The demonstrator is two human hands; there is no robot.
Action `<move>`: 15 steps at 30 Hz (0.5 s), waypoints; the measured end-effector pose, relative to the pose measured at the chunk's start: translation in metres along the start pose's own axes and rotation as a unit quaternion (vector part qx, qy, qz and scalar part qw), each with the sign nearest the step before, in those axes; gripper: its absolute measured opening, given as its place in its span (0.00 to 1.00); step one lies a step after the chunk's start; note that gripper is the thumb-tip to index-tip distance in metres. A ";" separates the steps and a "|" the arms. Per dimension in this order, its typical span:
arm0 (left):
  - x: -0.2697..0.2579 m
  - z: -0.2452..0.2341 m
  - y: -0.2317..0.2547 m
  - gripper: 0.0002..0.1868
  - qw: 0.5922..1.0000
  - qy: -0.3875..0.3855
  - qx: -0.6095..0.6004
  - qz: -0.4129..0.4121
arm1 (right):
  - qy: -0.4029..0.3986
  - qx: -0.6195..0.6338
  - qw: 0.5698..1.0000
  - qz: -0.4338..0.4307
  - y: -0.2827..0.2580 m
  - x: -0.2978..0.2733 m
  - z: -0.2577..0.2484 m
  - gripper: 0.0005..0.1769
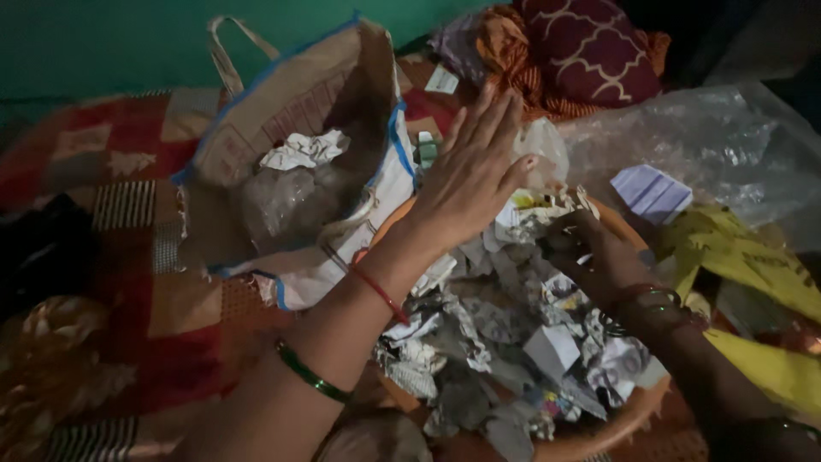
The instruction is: The person sorts crumpled paper and plastic waste from a woven basket into a large tote bag. They repeatedly pick up handfuls of mixed recyclables and transfer them into the bag, occasionally pressing down to compact the contents.
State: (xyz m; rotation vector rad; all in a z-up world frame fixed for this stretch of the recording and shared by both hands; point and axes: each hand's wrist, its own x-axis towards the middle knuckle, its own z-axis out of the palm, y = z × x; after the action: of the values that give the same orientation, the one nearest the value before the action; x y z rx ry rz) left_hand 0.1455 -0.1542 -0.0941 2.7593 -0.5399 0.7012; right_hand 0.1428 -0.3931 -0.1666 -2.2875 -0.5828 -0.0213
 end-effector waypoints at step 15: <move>-0.010 -0.040 -0.052 0.39 0.997 0.005 0.056 -0.043 | -0.055 0.152 0.984 -0.069 -0.020 0.066 0.007 0.12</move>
State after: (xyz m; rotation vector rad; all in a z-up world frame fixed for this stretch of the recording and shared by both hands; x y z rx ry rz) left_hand 0.1420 -0.0915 -0.0725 2.8616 -0.3886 0.7462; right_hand 0.1921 -0.3493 -0.1459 -1.9579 -0.7477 0.1202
